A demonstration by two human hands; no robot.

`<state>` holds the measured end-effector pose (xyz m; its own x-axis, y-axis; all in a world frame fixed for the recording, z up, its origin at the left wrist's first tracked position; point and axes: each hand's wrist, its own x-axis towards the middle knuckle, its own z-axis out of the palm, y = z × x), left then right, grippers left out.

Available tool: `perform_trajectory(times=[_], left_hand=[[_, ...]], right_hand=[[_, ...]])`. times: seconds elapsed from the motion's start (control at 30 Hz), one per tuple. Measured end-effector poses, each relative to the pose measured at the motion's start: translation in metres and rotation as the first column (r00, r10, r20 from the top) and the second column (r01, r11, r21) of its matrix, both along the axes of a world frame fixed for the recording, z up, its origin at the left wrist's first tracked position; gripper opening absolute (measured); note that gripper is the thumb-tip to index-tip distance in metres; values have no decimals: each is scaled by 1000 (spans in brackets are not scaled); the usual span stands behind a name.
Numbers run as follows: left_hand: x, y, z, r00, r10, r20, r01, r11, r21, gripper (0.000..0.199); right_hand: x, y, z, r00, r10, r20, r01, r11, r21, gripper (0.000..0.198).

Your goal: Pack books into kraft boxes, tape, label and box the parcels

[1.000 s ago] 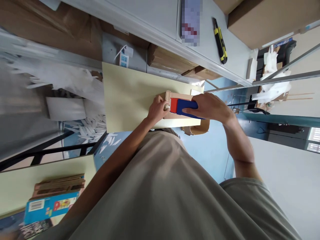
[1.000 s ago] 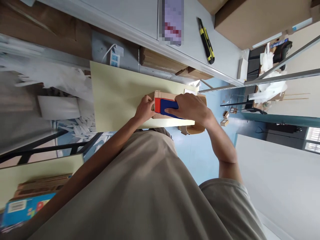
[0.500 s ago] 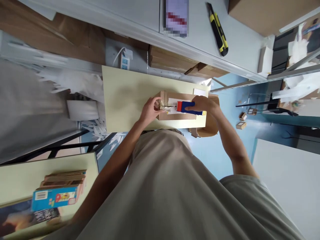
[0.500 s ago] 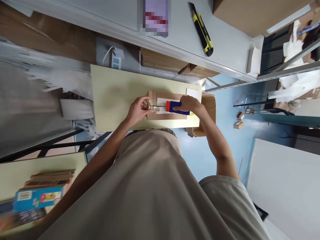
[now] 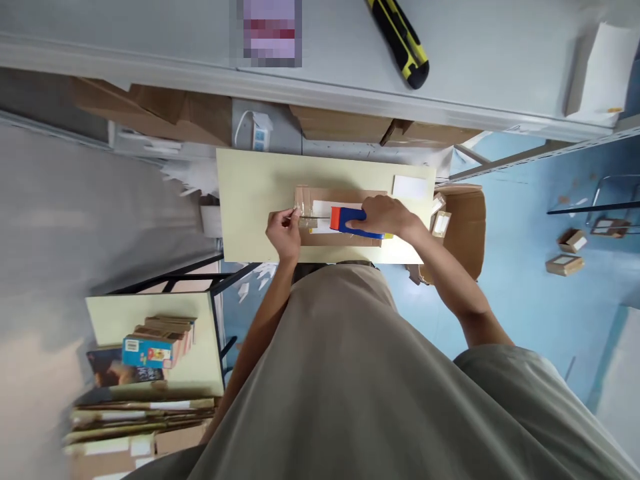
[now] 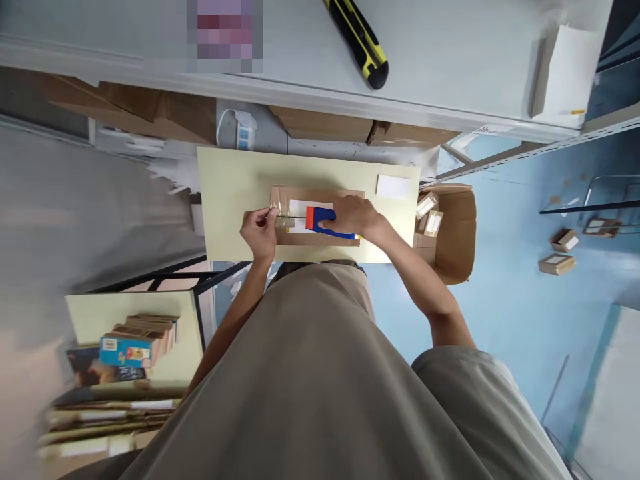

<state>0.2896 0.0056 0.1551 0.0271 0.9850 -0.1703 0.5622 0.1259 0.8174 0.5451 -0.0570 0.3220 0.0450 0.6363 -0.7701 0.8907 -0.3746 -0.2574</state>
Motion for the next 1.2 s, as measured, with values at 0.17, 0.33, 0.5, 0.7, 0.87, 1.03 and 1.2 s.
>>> perform_trajectory(times=[0.17, 0.33, 0.5, 0.7, 0.87, 1.03, 1.2], left_hand=[[0, -2, -3, 999, 12, -45, -10, 999, 35, 13], [3, -2, -5, 999, 9, -43, -7, 999, 48, 19], [4, -3, -4, 991, 16, -129, -7, 998, 65, 14], [-1, -2, -11, 989, -30, -146, 48, 992, 121, 17], [2, -3, -13, 968, -29, -248, 61, 990, 123, 18], [0, -1, -6, 962, -69, -264, 93, 992, 79, 21], [26, -5, 21, 948, -74, -308, 147, 964, 220, 31]], right_hand=[[93, -59, 40, 996, -42, -76, 39, 998, -44, 68], [153, -102, 35, 996, -90, -10, 88, 987, -134, 64], [138, -101, -16, 990, -92, 104, 105, 987, -126, 72], [105, -100, -46, 972, -148, 183, 164, 983, -79, 75], [70, -105, -56, 958, -171, 230, 170, 985, 25, 50], [48, -118, -76, 928, -263, 263, 240, 964, 117, 36], [60, -139, -62, 883, -403, 240, 360, 910, 205, 45]])
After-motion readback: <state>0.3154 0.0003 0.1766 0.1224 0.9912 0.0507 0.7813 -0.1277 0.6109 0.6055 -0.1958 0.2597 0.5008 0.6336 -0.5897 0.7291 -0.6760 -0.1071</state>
